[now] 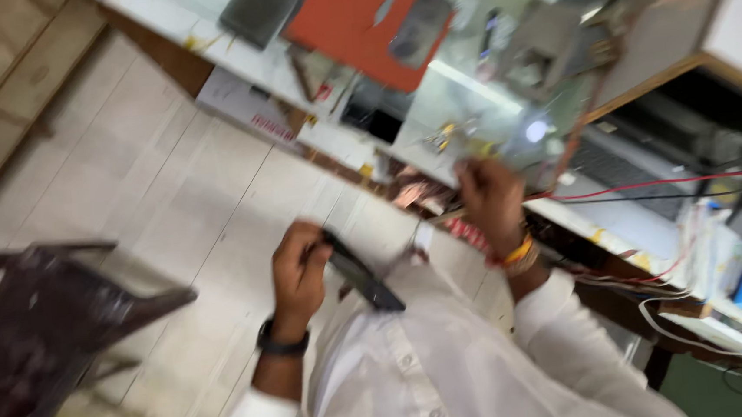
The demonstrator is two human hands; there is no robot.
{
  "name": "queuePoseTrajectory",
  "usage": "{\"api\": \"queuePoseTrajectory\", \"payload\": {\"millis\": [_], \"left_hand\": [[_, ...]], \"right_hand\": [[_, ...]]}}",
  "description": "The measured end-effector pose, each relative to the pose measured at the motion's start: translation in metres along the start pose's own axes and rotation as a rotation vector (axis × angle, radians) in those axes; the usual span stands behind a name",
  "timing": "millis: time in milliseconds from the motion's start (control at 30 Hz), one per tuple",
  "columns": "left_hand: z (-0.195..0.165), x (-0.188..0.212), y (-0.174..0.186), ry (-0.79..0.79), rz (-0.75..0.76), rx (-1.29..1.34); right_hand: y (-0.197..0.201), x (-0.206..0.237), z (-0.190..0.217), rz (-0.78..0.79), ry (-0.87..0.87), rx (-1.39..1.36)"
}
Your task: The person receives a smartphone and begins disassembly by removing the back cover and prying open the frame. They connect the device to a laptop via wires, then use a screwdriver and a yellow glue bottle to work on the internal components. The person repeatedly handles the phone and a screen protector, applying adhesive and adjusting parts.
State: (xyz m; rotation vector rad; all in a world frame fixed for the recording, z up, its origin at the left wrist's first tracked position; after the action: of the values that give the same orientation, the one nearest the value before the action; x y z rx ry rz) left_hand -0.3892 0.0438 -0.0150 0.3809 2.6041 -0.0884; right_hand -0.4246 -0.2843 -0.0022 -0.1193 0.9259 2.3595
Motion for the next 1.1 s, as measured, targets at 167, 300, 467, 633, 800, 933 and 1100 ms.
{"api": "queuePoseTrajectory", "payload": {"millis": [167,300,467,633,800,933,1100], "left_hand": [[0.040,-0.078,0.020,-0.140,-0.121,0.181],[0.041,-0.157,0.016,-0.283,-0.117,0.174],[0.025,-0.258,0.018,-0.563,-0.034,-0.186],[0.061,-0.342,-0.020,-0.624,0.193,-0.297],[0.099,-0.389,-0.061,-0.699,0.462,-0.343],[0.116,-0.411,-0.075,-0.794,0.646,-0.360],[0.130,-0.425,-0.066,-0.878,0.779,-0.255]], "right_hand": [[-0.069,-0.087,0.022,0.119,0.147,0.239],[-0.091,-0.175,0.019,0.028,0.112,0.438],[-0.121,-0.276,0.001,0.124,-0.023,0.516],[-0.147,-0.329,-0.019,0.360,-0.061,0.654],[-0.159,-0.345,-0.011,0.395,-0.087,0.611],[-0.165,-0.348,-0.001,0.317,-0.141,0.562],[-0.166,-0.349,0.002,0.197,-0.193,0.627]]}}
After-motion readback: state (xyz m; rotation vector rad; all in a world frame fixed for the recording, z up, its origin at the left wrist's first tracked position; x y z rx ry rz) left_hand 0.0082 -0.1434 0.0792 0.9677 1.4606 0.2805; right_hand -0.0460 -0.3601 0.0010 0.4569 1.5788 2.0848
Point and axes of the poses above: each hand's wrist, its own x-axis away from the middle knuckle, its own y-axis out of the back of the hand, z = x × y, the point moved 10 cm from there along -x, towards the middle knuckle, and after that the axes turned 11 degrees about -y, right-handed, at the moved point
